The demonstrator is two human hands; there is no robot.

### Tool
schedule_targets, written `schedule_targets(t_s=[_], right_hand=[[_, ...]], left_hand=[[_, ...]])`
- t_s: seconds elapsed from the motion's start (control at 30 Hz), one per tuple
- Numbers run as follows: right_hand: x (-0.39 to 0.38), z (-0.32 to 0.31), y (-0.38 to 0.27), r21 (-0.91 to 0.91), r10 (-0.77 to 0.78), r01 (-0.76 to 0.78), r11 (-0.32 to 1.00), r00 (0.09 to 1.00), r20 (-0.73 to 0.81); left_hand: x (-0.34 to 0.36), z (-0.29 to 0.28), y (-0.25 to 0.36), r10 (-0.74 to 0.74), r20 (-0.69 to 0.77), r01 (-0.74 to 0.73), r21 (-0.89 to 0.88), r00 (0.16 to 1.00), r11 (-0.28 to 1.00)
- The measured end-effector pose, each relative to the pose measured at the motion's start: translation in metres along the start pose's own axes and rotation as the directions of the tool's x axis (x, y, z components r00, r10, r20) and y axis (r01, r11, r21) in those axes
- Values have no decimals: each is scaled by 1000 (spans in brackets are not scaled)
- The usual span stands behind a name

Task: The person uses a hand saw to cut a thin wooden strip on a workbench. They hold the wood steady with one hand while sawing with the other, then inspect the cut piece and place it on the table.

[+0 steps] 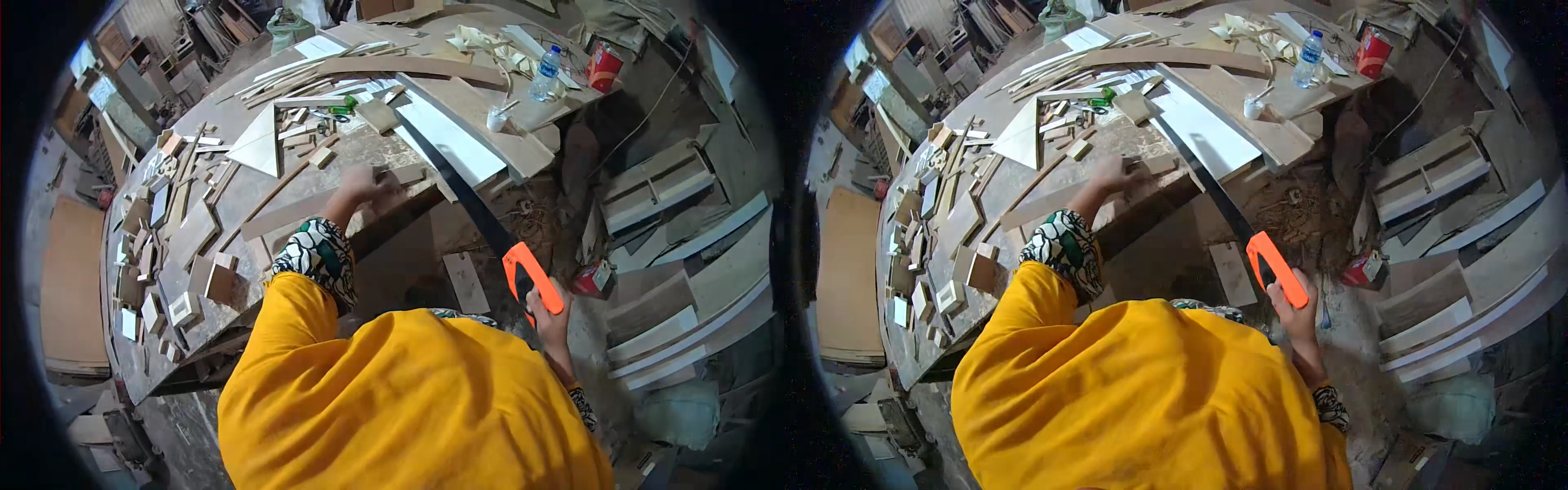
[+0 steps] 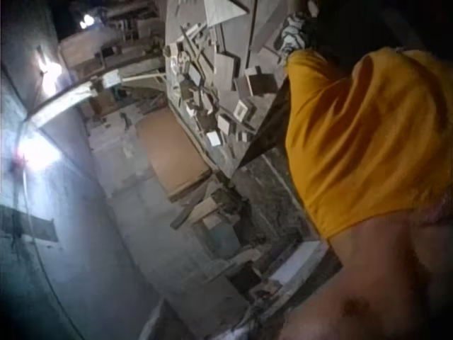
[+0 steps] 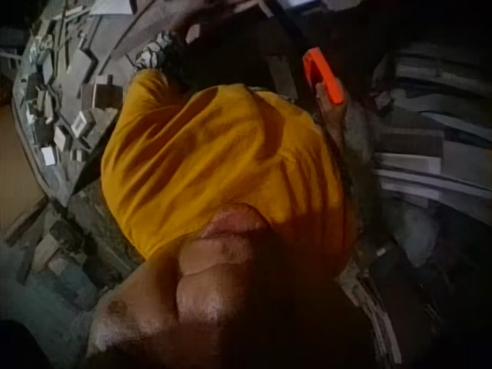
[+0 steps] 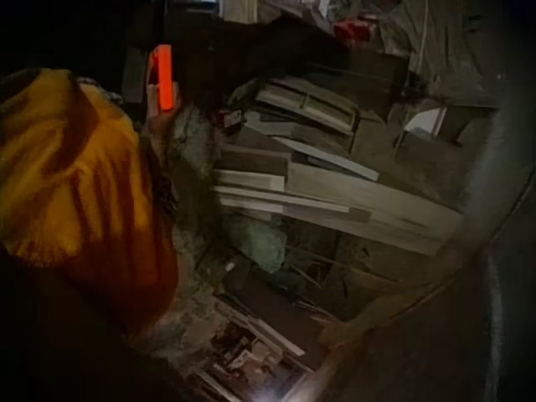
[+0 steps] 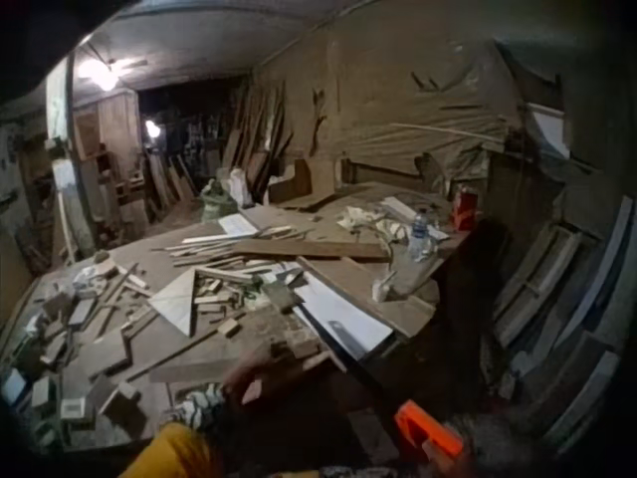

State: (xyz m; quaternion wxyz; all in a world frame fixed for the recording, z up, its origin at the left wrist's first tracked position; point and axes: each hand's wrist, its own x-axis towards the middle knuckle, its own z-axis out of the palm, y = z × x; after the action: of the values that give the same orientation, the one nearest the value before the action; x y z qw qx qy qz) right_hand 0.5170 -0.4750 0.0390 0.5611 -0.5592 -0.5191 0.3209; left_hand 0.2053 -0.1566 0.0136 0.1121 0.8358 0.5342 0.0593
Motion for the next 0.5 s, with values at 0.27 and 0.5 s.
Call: schedule_targets(t_s=[0.27,0.5], right_hand=[[-24,60,24,46,105,-108,993,992,75],[-31,122,22,-39,137,-137,990,991,-6]], left_hand=[[-30,47,-40,-42,-430,-13,-124,902,992],[-32,43,-56,41,-374,-118,-184,927,976]])
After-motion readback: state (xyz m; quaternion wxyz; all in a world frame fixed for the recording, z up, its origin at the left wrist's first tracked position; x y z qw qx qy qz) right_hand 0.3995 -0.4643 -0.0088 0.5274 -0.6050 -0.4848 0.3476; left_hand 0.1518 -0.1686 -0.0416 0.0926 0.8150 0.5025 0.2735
